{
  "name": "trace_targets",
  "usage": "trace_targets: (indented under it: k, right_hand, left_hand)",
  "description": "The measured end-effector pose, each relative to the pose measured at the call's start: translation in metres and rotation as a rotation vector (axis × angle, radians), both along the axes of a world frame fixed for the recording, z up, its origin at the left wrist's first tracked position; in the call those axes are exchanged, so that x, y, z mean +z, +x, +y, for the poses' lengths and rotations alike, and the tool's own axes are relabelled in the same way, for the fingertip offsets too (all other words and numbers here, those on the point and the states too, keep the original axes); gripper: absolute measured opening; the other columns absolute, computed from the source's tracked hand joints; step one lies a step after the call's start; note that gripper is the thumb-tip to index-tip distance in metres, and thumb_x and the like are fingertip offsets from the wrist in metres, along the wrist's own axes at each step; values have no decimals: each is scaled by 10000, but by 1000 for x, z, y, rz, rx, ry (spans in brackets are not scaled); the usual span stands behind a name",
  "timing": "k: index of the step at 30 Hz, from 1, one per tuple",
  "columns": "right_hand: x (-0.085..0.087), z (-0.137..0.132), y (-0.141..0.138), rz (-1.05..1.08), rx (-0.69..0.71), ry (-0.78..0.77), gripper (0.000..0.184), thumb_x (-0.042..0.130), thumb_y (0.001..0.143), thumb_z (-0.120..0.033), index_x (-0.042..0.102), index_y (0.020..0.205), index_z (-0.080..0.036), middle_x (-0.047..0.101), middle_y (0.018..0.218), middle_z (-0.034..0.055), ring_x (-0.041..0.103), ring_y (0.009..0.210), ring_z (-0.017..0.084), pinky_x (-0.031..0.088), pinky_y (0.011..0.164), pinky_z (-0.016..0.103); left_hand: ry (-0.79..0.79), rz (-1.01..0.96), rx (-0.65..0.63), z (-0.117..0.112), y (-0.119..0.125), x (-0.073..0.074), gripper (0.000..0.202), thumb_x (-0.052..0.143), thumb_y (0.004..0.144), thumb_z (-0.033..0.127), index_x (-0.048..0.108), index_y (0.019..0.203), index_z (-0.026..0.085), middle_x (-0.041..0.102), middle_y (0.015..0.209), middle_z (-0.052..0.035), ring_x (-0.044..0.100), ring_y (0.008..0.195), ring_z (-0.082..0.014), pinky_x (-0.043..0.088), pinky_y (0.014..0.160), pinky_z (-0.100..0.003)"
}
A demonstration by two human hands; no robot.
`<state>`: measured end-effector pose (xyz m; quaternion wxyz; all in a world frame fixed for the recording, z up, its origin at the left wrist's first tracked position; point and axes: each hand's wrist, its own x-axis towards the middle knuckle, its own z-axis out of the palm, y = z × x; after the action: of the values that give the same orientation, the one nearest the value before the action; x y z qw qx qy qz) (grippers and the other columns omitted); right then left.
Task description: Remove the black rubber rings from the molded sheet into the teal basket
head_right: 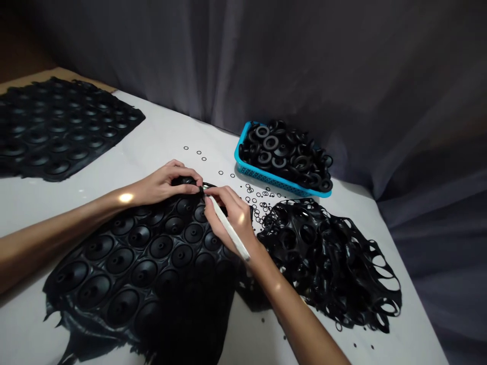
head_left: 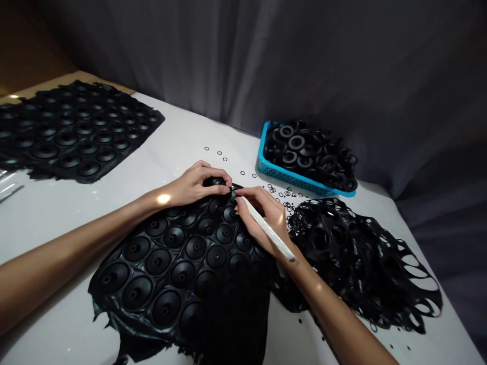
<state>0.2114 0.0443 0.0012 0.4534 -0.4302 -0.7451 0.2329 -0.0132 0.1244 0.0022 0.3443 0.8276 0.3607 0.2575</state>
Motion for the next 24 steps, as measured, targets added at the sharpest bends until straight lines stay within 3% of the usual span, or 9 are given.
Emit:
trace_targets:
  k: [5, 10, 24]
  right_hand:
    - [-4, 2, 0, 95, 15, -43, 214, 700, 982, -255, 651, 1188, -222, 735, 1025, 41, 732, 852, 153, 644, 816, 308]
    - [-2, 0, 0, 69, 14, -116, 78, 668, 1014, -285, 690, 1045, -217, 745, 967, 39, 741, 823, 163, 652, 790, 321]
    - [0, 0, 2, 28, 47, -42, 41, 646, 1018, -217, 683, 1033, -206, 725, 936, 37, 727, 800, 150, 611, 772, 292]
  left_hand:
    - [-17, -6, 18, -1, 0, -2, 274, 630, 960, 527, 767, 1051, 309, 789, 1070, 19, 516, 1024, -239, 346, 1029, -406]
    - [-12, -18, 12, 0, 0, -3, 271, 631, 960, 525, 768, 1038, 305, 790, 1076, 20, 517, 1014, -237, 343, 1030, -405]
    - [-15, -21, 9, -2, 1, -1, 269, 637, 962, 526, 773, 1038, 307, 794, 1069, 30, 496, 1002, -235, 337, 1024, -391]
